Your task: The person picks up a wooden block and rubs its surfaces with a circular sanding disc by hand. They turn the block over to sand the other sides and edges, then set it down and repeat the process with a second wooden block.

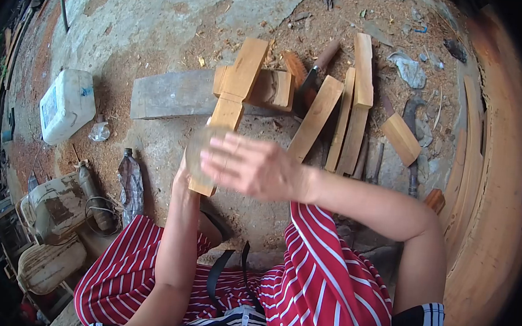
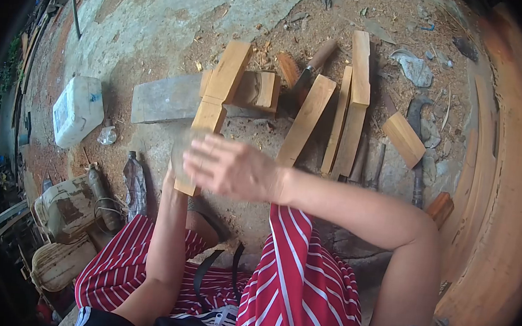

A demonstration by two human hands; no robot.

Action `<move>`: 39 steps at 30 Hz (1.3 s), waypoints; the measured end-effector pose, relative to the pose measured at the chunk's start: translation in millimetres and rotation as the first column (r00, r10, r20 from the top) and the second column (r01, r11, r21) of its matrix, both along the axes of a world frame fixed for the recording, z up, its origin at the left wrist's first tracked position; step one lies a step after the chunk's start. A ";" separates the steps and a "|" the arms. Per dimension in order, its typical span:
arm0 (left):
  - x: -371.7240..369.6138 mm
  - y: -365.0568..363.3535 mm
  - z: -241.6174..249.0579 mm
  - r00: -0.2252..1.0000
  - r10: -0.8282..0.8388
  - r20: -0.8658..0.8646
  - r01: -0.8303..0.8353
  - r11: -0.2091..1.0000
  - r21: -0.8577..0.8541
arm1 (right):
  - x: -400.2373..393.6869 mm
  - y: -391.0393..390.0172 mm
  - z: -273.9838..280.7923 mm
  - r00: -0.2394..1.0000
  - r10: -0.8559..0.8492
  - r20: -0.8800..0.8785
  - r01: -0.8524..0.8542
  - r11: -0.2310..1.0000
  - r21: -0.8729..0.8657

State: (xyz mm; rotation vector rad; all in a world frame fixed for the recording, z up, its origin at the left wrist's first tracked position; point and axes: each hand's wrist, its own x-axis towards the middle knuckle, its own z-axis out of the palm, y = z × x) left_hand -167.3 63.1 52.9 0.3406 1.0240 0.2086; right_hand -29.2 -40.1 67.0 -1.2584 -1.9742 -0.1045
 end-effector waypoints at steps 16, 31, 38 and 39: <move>-13.7 6.4 -33.7 0.907 -0.179 0.381 0.186 0.982 0.019 | 86.8 38.2 -27.2 0.937 -0.346 0.048 0.349 0.931 -0.106; -6.6 3.9 -2.1 0.835 -0.196 0.514 0.126 0.978 0.168 | 115.1 64.0 -31.0 0.901 -0.425 0.090 0.431 0.900 -0.060; -8.1 3.5 5.7 0.871 -0.477 -0.115 0.472 0.748 0.466 | 79.6 54.3 -23.6 0.907 -0.419 0.038 0.421 0.902 -0.096; -11.1 1.1 1.8 0.893 -0.441 -0.088 0.435 0.799 0.415 | 61.6 48.0 -27.6 0.929 -0.368 0.047 0.371 0.921 -0.116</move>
